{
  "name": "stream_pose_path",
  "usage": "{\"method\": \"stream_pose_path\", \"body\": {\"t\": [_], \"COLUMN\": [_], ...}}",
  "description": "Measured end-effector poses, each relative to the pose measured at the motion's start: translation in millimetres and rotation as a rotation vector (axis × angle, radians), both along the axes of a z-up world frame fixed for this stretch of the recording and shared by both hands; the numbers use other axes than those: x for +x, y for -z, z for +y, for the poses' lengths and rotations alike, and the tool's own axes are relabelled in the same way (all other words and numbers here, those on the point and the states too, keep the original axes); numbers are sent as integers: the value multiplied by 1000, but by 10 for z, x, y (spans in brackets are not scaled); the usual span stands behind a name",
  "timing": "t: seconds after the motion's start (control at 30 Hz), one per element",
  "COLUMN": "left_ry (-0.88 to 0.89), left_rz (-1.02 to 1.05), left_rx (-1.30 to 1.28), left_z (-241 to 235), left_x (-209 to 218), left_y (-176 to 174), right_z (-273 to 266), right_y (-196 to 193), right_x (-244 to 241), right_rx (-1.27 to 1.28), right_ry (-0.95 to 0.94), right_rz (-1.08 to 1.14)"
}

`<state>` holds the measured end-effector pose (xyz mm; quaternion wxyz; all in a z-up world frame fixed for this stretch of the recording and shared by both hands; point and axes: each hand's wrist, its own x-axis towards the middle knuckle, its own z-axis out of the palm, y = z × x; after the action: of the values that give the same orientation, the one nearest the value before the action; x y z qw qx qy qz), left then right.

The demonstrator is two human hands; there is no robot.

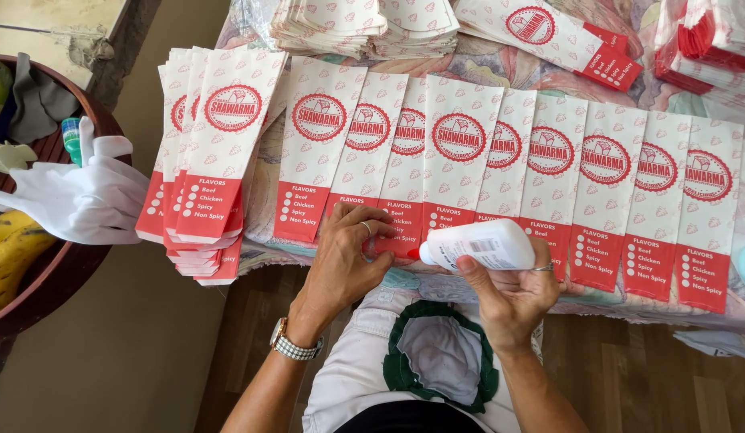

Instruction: The person folds printed shawarma wrappers on a table, aligns them, and applies glue to the edges to seal them. They handle multiple wrappers one at a time, using a glue bottle and occasionally adjusting the stack.

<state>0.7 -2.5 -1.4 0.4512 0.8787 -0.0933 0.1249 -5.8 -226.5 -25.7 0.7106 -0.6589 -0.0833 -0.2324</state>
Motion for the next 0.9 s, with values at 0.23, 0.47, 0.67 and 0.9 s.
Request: {"method": "stream_pose_path", "body": {"t": [0.23,0.47,0.67,0.9], "left_ry": [-11,22,60,-114], "left_rz": [55,42,-48,-102], "left_rx": [-50,-63,-37,112], "left_z": [2,29,115,479], "left_x": [-2,-23,-108,-156], "left_y": [-49,-71,-273,-136], "right_z": [279,142,-178,351], "right_y": [50,38,302,-2], "right_x": [56,21,97,119], "right_rx": [34,39,77,123], "right_ry": [-86,-37,6,-102], "right_rz": [-23,-21,-15,-27]}}
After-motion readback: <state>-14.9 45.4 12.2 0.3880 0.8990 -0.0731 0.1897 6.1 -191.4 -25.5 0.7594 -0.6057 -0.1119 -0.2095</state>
